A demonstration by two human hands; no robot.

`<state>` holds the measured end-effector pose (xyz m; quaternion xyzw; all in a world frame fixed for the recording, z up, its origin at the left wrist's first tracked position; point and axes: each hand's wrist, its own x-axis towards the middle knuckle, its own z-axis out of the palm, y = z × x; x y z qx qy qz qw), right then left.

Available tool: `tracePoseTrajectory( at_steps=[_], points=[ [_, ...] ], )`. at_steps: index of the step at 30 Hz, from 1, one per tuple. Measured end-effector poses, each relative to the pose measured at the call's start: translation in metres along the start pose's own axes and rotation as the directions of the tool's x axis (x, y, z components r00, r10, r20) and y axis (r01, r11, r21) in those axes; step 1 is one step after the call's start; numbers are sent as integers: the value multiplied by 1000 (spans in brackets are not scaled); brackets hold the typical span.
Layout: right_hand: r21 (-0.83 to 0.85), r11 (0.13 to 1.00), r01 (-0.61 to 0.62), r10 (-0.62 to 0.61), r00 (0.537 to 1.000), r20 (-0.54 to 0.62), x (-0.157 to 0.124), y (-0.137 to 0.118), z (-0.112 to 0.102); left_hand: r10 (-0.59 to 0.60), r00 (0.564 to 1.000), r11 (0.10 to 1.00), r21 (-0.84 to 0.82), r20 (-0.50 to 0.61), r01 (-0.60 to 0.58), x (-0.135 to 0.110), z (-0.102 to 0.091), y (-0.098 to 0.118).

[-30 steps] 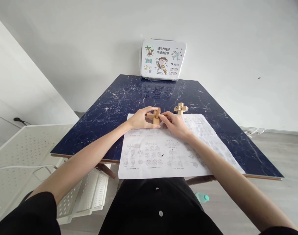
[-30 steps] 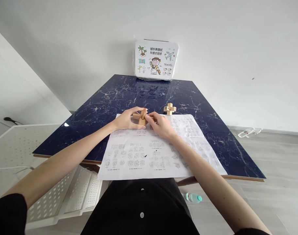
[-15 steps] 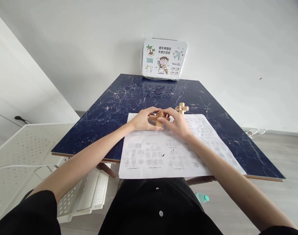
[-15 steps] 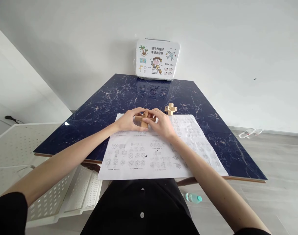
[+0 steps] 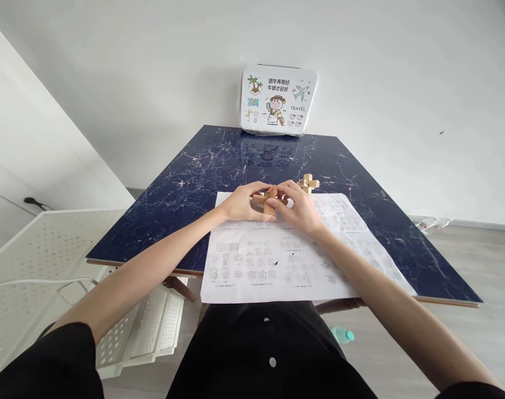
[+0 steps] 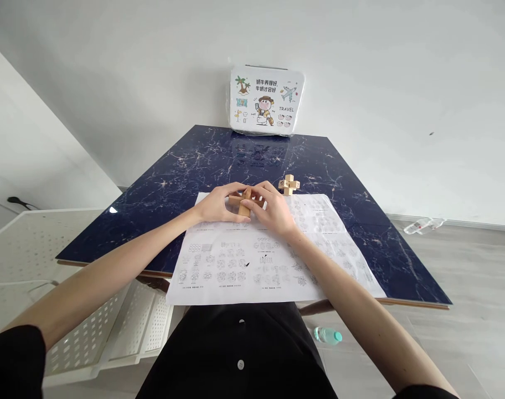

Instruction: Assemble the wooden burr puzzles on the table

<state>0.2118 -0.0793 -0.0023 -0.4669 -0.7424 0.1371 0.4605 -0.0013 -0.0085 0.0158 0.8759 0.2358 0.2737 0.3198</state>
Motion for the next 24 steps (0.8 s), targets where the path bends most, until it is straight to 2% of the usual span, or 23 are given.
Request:
tracePoseTrajectory(
  at_steps=[4,14,24],
  points=[
    [-33,999,10,-11,1000,-16,0,0,0,-11,1000,1000,-9,6,11,1,0,-1],
    [20,998,63,-65,995,77,-2,-3,-5,-32,999,999,-32,-44,31,-1,1,-3],
    [51,995,89,-92,994,60,-3,-2,-6,12,999,1000,-27,-46,-13,0,2,-7]
  ],
)
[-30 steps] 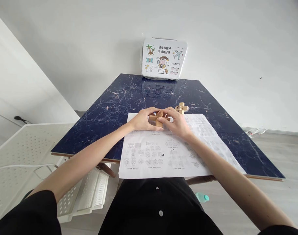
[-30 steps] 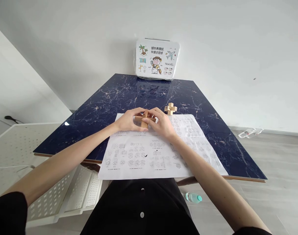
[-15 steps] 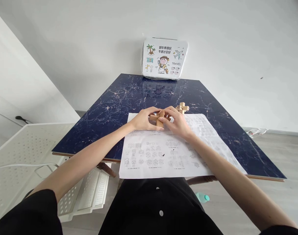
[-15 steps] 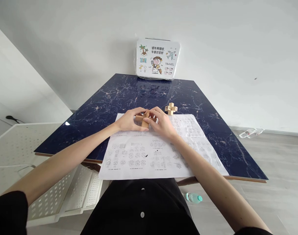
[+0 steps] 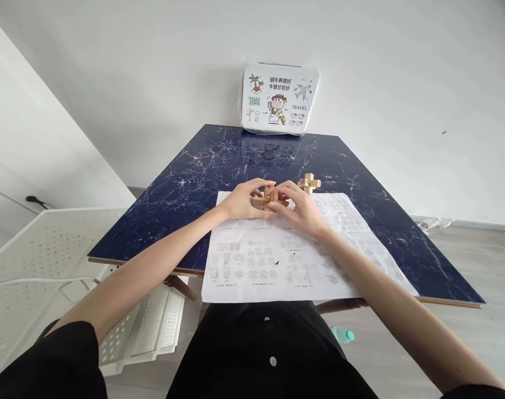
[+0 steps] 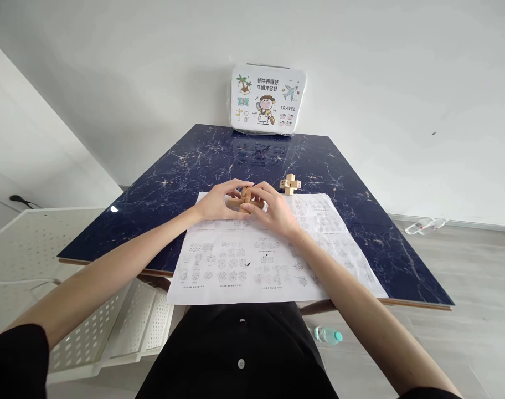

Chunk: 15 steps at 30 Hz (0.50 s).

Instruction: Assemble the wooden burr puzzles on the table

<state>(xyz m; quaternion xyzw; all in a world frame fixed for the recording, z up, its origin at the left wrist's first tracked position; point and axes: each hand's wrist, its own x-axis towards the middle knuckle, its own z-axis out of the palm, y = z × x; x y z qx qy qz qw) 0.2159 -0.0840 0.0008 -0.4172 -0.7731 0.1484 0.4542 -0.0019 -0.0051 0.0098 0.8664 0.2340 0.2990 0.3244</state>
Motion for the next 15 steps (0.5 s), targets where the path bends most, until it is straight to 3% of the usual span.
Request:
tracePoseTrajectory(
  at_steps=[6,11,15],
  points=[
    [-40,999,6,-7,999,-33,0,1,2,83,996,997,-10,-33,-83,1,2,4],
    [-72,997,0,-7,995,-96,0,5,5,-2,1000,1000,9,26,1,-1,0,10],
    [-44,999,-7,3,997,-76,0,9,4,-18,999,1000,26,27,17,-1,1,13]
  ],
)
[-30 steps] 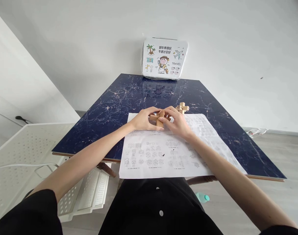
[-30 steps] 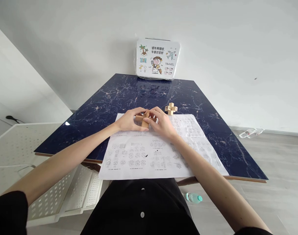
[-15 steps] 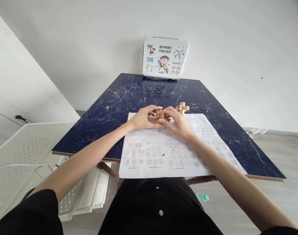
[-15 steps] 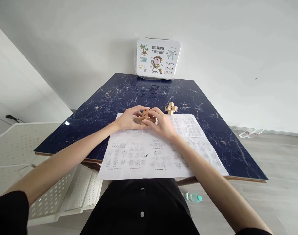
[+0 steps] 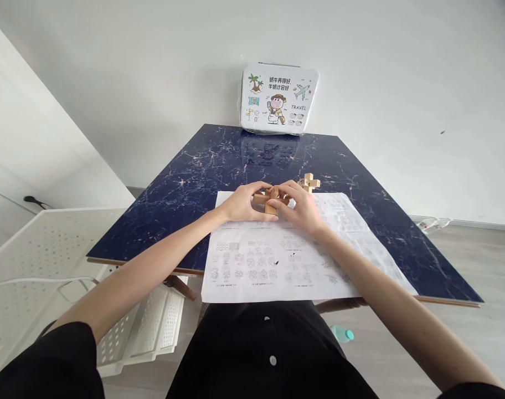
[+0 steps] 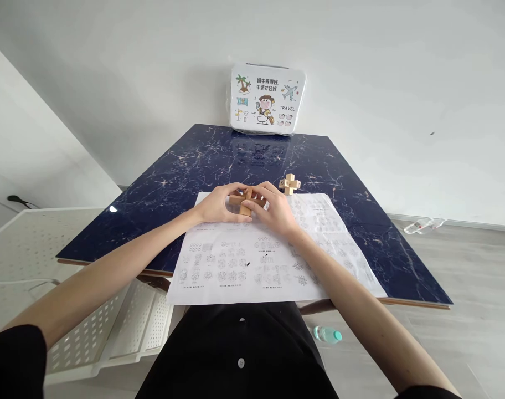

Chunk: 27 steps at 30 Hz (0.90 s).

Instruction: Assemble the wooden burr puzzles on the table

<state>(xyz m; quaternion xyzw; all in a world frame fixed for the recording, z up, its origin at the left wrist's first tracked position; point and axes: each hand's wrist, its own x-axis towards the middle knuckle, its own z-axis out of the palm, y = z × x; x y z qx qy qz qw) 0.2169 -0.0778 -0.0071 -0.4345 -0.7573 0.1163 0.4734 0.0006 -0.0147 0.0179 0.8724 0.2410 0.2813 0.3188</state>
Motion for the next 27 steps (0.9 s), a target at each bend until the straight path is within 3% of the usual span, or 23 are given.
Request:
tracePoseTrajectory(
  at_steps=[14,19,27],
  points=[
    [76,997,-10,3,997,82,0,-3,-7,31,999,999,-11,-31,-32,0,3,-6],
    [150,988,-31,12,992,122,-1,2,-5,6,1000,1000,-22,9,-6,0,1,-3],
    [99,992,-82,74,994,83,0,4,-4,10,1000,1000,-22,19,-9,-1,0,-1]
  ],
)
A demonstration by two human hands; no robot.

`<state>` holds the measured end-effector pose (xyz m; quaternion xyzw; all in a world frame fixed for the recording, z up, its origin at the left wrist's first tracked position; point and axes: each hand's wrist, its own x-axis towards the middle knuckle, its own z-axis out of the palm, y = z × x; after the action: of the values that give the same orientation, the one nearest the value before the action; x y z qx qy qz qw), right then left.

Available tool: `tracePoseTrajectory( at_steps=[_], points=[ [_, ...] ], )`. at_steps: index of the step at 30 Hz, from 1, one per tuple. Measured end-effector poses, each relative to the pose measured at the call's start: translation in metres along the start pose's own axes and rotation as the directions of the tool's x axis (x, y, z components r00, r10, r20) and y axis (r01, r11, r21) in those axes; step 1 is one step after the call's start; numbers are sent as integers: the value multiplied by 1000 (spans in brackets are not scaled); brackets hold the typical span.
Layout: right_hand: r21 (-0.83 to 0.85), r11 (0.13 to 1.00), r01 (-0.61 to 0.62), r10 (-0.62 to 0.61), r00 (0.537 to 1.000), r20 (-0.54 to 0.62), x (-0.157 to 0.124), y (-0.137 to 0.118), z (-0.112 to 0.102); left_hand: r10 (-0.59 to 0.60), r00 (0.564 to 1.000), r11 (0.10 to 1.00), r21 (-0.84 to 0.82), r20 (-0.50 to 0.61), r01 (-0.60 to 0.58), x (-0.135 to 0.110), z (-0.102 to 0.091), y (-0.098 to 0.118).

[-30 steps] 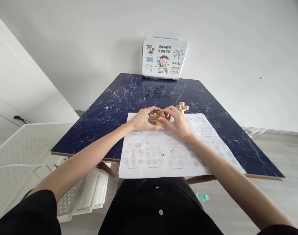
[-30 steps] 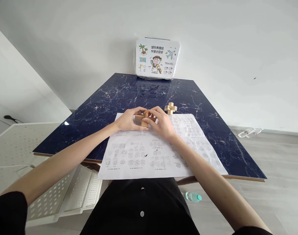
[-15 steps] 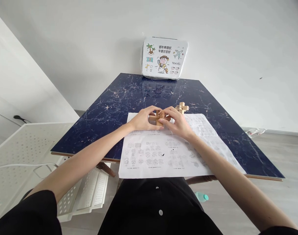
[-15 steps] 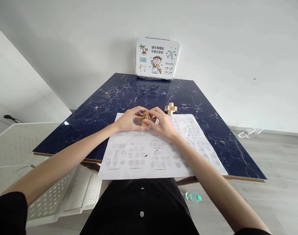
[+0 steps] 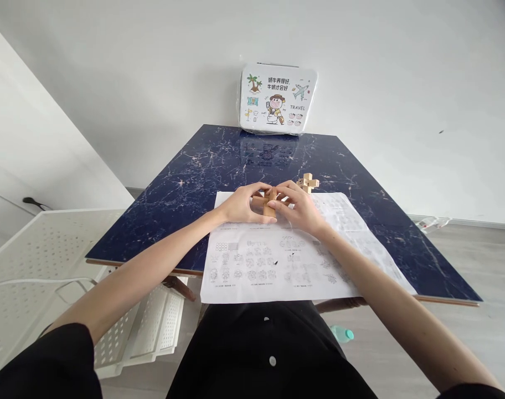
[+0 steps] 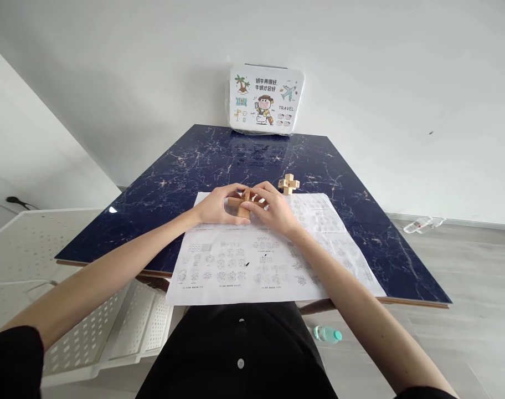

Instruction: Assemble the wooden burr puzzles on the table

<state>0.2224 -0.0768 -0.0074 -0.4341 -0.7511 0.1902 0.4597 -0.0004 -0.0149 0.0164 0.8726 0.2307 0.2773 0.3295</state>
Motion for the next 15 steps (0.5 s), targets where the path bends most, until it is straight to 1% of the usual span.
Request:
tracePoseTrajectory(
  at_steps=[2,4,7,11,15],
  points=[
    [16,999,-31,32,999,-12,1,1,-1,-17,999,1000,-9,-32,17,1,-1,-1],
    [32,996,-80,81,997,-15,1,3,-1,-59,995,998,-30,-76,57,1,-2,-2],
    [42,987,-152,151,988,33,1,6,-2,-130,984,991,-54,-119,125,2,-6,-5],
    [35,987,-160,157,984,79,-1,7,-2,-145,984,988,-68,-105,138,2,-8,-8],
    [15,984,-177,175,980,92,-2,6,-3,-90,994,995,-41,-57,87,1,-7,-9]
  ],
)
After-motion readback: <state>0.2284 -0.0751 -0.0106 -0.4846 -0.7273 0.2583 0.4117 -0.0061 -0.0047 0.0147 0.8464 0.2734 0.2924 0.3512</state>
